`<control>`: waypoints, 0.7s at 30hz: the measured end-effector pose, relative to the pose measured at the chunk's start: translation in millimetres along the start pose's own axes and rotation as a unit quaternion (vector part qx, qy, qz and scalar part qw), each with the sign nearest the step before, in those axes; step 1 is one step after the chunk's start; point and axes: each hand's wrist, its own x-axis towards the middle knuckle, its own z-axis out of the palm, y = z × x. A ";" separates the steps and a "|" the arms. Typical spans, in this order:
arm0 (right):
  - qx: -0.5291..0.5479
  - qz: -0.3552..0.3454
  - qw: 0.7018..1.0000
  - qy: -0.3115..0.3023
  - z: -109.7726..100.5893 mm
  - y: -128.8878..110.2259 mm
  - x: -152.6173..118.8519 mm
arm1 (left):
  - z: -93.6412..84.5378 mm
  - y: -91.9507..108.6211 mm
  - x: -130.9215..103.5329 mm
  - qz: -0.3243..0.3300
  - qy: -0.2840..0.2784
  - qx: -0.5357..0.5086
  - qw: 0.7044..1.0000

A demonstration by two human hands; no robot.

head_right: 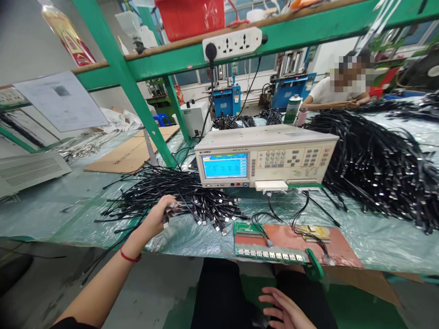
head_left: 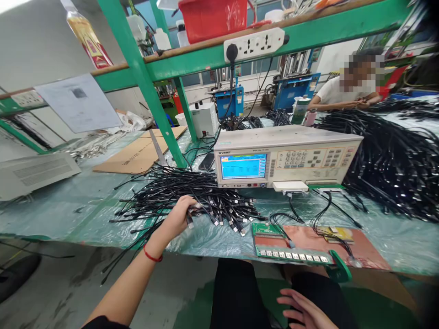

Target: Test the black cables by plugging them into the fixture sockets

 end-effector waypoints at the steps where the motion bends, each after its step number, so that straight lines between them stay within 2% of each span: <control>1: 0.003 0.000 1.000 -0.005 -2.0 0.6 0.8 | -2.2 -4.4 -0.2 -0.011 -0.011 0.011 1.000; 3: 0.005 -0.001 1.000 -0.012 -5.2 1.5 2.0 | -2.5 -10.2 1.3 -0.006 -0.050 0.028 0.998; 6: 0.002 -0.002 1.000 -0.020 -8.8 3.5 2.9 | 6.8 -12.4 7.1 0.031 -0.101 0.056 0.993; 10: -0.001 -0.007 0.999 -0.032 -12.3 6.7 3.9 | 22.1 -12.0 14.6 0.068 -0.125 0.097 0.985; 14: -0.004 -0.016 1.000 -0.025 -13.1 7.7 5.5 | 21.4 -9.7 13.1 0.108 -0.113 0.113 0.981; 21: 0.000 -0.013 1.000 -0.028 -15.5 7.5 6.6 | 2.0 -1.5 -1.8 0.122 -0.027 0.131 0.983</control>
